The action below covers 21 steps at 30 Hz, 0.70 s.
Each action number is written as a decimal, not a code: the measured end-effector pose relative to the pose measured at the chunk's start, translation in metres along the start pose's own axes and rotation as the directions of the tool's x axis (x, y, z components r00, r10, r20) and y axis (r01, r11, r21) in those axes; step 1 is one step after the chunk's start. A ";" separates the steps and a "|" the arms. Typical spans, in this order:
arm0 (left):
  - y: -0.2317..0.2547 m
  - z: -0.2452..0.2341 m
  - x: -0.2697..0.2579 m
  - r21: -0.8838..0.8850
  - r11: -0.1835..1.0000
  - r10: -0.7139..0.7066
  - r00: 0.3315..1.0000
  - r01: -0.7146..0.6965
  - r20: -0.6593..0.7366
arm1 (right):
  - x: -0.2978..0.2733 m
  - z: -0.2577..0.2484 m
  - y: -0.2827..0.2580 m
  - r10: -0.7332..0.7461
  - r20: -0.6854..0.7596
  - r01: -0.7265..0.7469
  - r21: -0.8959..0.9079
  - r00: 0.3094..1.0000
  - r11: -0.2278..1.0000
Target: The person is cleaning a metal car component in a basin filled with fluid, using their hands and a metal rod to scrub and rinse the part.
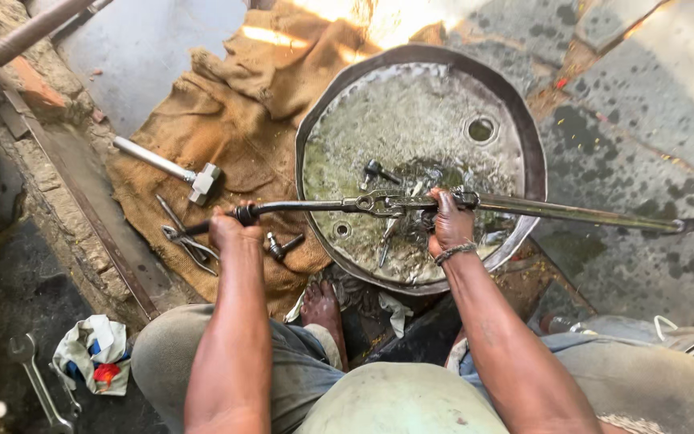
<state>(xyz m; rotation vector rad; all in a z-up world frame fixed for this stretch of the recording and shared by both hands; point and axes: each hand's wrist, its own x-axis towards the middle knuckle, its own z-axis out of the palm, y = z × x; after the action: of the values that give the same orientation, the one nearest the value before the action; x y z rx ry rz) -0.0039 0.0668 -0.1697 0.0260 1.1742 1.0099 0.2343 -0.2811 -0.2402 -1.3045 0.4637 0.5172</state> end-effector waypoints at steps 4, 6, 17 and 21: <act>-0.007 0.053 -0.078 -0.037 0.991 -0.116 0.975 0.125 0.190 | -0.061 0.039 -0.084 0.034 0.135 -0.052 0.130 0.990 0.990; -0.018 0.065 -0.115 -0.083 0.993 -0.064 0.966 0.087 0.251 | -0.079 0.045 -0.109 0.009 0.193 -0.048 0.197 0.981 0.979; -0.028 0.075 -0.157 -0.064 0.995 -0.035 0.866 0.077 0.499 | -0.091 0.048 -0.153 0.015 0.218 -0.055 0.179 0.976 0.982; -0.016 0.076 -0.177 -0.051 0.998 0.053 0.726 -0.025 0.686 | -0.073 0.043 -0.136 0.017 0.250 -0.068 0.198 0.968 0.978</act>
<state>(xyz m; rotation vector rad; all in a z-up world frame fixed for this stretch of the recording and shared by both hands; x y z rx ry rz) 0.0607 -0.0246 -0.0126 0.3727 0.4617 0.9358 0.2591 -0.2708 -0.0825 -1.0181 0.3283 0.6420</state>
